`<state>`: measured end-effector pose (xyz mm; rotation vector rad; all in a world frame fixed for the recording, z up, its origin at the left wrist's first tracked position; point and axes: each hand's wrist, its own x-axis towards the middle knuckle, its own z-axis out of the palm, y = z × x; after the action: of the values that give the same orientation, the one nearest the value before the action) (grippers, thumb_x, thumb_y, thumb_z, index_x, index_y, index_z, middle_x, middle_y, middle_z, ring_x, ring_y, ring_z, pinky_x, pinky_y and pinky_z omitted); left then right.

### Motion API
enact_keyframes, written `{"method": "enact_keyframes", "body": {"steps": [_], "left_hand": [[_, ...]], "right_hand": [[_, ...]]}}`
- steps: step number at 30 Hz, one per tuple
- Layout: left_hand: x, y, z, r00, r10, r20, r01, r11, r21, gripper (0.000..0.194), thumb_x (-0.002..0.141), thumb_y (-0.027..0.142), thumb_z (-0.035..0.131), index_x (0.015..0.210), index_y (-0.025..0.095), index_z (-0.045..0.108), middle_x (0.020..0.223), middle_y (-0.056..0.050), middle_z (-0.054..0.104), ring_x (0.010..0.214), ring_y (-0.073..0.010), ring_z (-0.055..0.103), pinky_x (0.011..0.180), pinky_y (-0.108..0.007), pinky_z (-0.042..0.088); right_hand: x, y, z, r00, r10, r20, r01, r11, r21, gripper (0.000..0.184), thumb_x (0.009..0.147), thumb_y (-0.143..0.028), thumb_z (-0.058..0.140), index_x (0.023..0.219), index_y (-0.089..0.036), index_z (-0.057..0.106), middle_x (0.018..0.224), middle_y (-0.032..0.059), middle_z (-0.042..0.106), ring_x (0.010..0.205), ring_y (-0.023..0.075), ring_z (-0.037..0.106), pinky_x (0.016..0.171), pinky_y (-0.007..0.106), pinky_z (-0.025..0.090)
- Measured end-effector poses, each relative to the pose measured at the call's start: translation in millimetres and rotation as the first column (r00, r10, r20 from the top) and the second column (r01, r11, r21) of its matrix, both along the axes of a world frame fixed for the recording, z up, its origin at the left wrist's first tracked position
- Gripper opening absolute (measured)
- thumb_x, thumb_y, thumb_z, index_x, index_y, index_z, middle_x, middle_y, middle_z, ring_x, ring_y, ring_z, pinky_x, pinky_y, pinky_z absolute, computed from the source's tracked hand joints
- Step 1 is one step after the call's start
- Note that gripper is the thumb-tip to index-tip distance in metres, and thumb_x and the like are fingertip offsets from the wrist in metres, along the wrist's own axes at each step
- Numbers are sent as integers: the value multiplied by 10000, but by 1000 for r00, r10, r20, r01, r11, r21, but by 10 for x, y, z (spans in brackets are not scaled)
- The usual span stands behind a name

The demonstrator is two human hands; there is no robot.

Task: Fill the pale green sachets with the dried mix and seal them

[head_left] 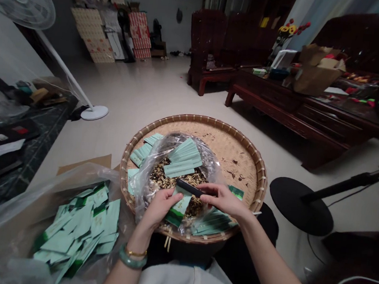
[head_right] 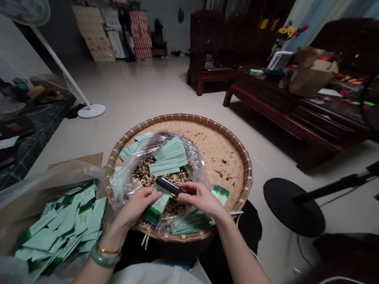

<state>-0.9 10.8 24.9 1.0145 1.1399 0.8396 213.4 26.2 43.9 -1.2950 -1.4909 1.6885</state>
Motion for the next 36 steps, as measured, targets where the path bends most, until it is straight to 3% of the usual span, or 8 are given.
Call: {"method": "enact_keyframes", "body": {"steps": [6,15,20,23,27,31,33,36], "left_hand": [[-27,3,16,998,62,-5,-62,998,-31,411,605,505,746,651,104,674,561,-2,605,494,-104,470,496,-210,343],[11,-16,14,998,29,-63,-30,1000,-8,425,578,521,757,600,107,666,494,19,541,471,-104,447,454,-206,303],[-29,-6,18,997,15,-74,-16,1000,-18,401,607,488,754,634,95,681,531,3,588,483,-106,467,469,-208,323],[-80,6,15,997,69,24,-68,997,-42,373,612,455,767,696,98,697,605,-23,656,536,-130,542,524,-225,396],[-110,5,25,961,201,192,-188,979,-80,396,565,387,819,824,110,704,689,-41,712,610,-152,626,611,-246,479],[-68,-17,46,937,224,269,-209,974,-84,439,545,324,841,900,116,686,749,-52,733,647,-157,663,656,-253,512],[-24,-34,57,937,222,271,-208,975,-80,431,546,317,841,891,112,680,755,-57,734,655,-159,666,649,-248,513],[60,-67,72,945,197,261,-180,980,-86,420,550,332,838,867,111,674,717,-50,721,624,-151,650,608,-236,502]], "right_hand": [[167,26,-69,990,-58,-128,60,998,10,507,714,-455,690,1101,-132,637,757,16,640,604,107,542,565,235,451],[-31,-35,101,991,-12,135,-17,977,213,371,744,-397,663,1043,-178,678,965,63,689,759,187,615,621,277,488],[-22,-21,24,998,-38,56,28,984,175,392,753,-408,656,1061,-165,659,845,47,683,654,155,598,591,272,485],[116,18,-56,994,-107,29,100,978,185,448,774,-425,630,1132,-155,618,796,37,672,661,156,604,610,282,496],[273,45,-200,952,-157,262,50,926,374,417,747,-382,664,1113,-186,632,970,77,696,901,242,632,793,367,490],[251,24,-302,871,-189,454,-52,883,467,438,714,-337,700,1122,-193,630,1076,101,680,986,289,611,878,427,448],[152,-5,-278,872,-229,432,-23,863,505,358,767,-362,652,1082,-192,641,1050,94,683,969,269,609,875,409,446],[-84,-63,-179,941,-225,254,70,860,505,280,877,-400,505,991,-194,655,985,72,687,910,216,614,814,339,467]]}}
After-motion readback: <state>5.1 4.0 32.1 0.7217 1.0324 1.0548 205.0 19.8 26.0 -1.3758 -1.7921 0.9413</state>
